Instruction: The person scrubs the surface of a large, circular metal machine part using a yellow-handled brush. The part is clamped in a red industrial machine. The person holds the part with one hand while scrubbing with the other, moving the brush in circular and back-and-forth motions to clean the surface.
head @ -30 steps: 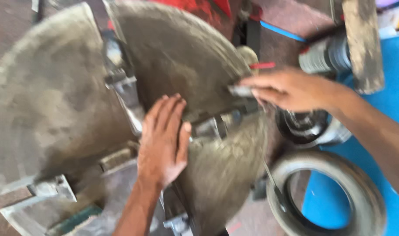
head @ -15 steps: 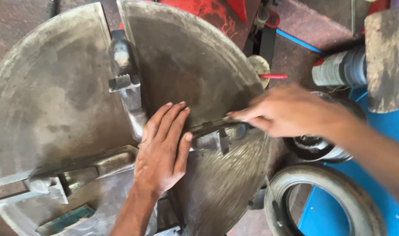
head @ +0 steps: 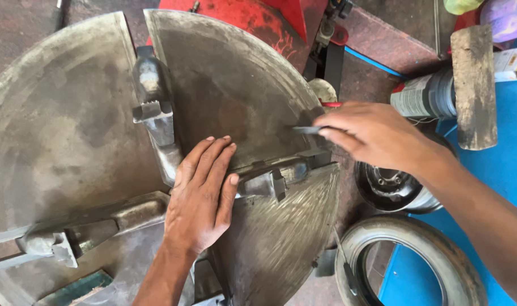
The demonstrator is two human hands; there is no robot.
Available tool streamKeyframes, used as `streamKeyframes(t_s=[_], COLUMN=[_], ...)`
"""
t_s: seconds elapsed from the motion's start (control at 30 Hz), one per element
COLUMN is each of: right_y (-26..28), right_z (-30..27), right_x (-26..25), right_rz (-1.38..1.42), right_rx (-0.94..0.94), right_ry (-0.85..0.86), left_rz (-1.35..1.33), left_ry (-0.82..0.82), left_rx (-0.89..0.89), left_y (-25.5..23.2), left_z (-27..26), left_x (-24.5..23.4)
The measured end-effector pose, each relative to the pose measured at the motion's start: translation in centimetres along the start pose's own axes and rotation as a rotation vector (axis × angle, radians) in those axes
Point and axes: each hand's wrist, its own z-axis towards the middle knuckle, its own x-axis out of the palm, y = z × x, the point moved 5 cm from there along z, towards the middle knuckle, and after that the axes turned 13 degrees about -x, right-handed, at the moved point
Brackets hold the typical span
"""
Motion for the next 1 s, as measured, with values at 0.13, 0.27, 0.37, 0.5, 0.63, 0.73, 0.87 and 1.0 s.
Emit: streamKeyframes(t_s=[0.13, 0.27, 0.37, 0.5, 0.63, 0.73, 0.87, 1.0], right_y=[-0.6, 1.3, 2.6, 3.0, 3.4, 0.7, 1.1, 2.3], right_z=[-3.5, -4.0, -3.2, -2.0, -1.8, 0.7, 0.4, -1.4], right_x=[0.0, 3.0, 4.0, 3.8, 3.4, 3.1, 2.3, 2.5], right_rz=[0.013, -0.013, -0.103, -0.113, -0.122, -0.218, -0.117, -0.129], right_rx=[0.036, -0.015, -0.086, -0.155, -0.215, -0.199, -0.275, -0.253], right_ry=[-0.2, -0.241, -0.291, -0.309, -0.313, -0.222, -0.288, -0.254], left_rz=[-0.038, -0.025, -0.06, -0.062, -0.07, -0.084, -0.054, -0.074], left_ry=[0.013, -0.036, -0.032, -0.046, -0.057, -0.056, -0.045, -0.052], left_rx=[-0.003, 0.021, 0.011, 0.008, 0.012, 0.03, 0.022, 0.002], left_y=[0.1, -0.2, 0.1, 0.0, 0.0, 0.1, 0.0, 0.0], left_z=[-0.3, -0.1, -0.5, -0.6, -0.6, -0.6, -0.3, -0.6], left_x=[0.0, -0.2, -0.1, -0.1, -0.2, -0.3, -0.4, -0.2])
